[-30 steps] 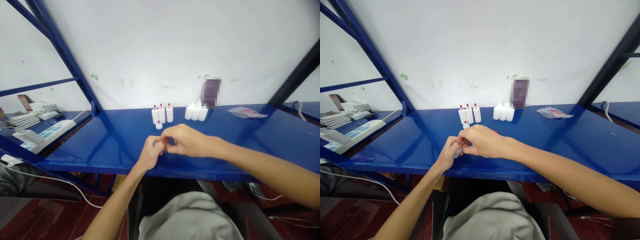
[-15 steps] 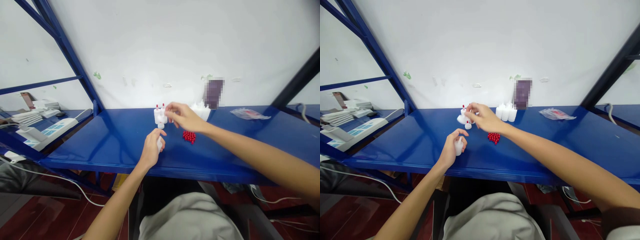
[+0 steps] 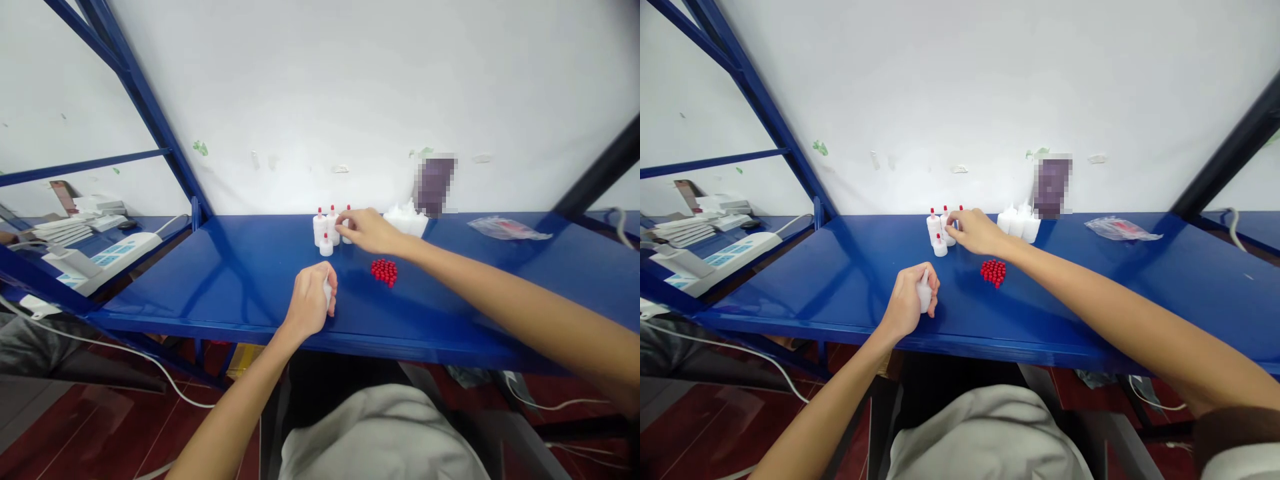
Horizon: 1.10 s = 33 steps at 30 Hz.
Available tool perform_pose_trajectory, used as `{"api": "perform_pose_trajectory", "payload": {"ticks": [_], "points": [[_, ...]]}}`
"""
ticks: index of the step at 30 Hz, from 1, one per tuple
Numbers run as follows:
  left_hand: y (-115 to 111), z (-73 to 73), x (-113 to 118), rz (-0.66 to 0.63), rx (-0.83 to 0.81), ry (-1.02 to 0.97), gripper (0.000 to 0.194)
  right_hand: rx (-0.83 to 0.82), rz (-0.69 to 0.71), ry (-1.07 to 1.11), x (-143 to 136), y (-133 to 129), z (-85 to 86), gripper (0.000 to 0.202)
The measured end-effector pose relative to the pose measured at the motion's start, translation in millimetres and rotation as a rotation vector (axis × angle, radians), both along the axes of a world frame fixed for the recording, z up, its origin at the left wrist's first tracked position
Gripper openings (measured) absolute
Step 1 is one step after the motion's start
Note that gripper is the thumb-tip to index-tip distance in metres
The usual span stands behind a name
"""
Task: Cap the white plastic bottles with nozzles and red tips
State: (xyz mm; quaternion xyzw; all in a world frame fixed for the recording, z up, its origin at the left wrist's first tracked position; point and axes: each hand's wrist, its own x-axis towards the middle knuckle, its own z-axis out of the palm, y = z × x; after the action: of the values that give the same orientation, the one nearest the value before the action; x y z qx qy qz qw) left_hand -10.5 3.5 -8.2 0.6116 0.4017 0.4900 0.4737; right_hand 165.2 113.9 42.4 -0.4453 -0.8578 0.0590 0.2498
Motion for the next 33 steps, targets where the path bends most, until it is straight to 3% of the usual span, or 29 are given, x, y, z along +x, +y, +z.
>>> {"api": "perform_pose_trajectory", "payload": {"ticks": [6,10,14,18,24,26,28,31,33], "points": [[2,1.2,3,0.08,-0.038,-0.027,0.014,-0.196,0.08,-0.267,60,-18,9.4,0.029],[5,-0.2,4,0.112,0.015,0.029,0.03,-0.312,0.083,-0.362,81,-22,8.4,0.029],[4,2.0,2,0.136,0.002,0.013,0.046,-0.357,0.144,-0.361,85,-18,4.9,0.028],[3,4.0,2,0.173,-0.018,0.004,0.056,-0.313,0.143,-0.404,84,-8,-5.6,0.025],[6,0.9,1,0.178,0.124,0.107,0.05,-0.054,-0.092,-0.616,74,-2,-17.2,0.023],[6,1.0,1,0.176,0.098,0.096,0.049,-0.052,-0.088,-0.55,64,-7,-12.0,0.021],[5,1.9,1,0.171,0.068,0.08,0.048,-0.057,-0.023,-0.333,51,-19,-2.3,0.021],[3,3.3,1,0.146,0.015,0.03,0.046,-0.153,0.212,0.066,25,-48,13.6,0.023],[2,4.1,1,0.107,-0.005,-0.004,0.048,-0.239,0.357,0.178,10,-67,20.6,0.021]]}}
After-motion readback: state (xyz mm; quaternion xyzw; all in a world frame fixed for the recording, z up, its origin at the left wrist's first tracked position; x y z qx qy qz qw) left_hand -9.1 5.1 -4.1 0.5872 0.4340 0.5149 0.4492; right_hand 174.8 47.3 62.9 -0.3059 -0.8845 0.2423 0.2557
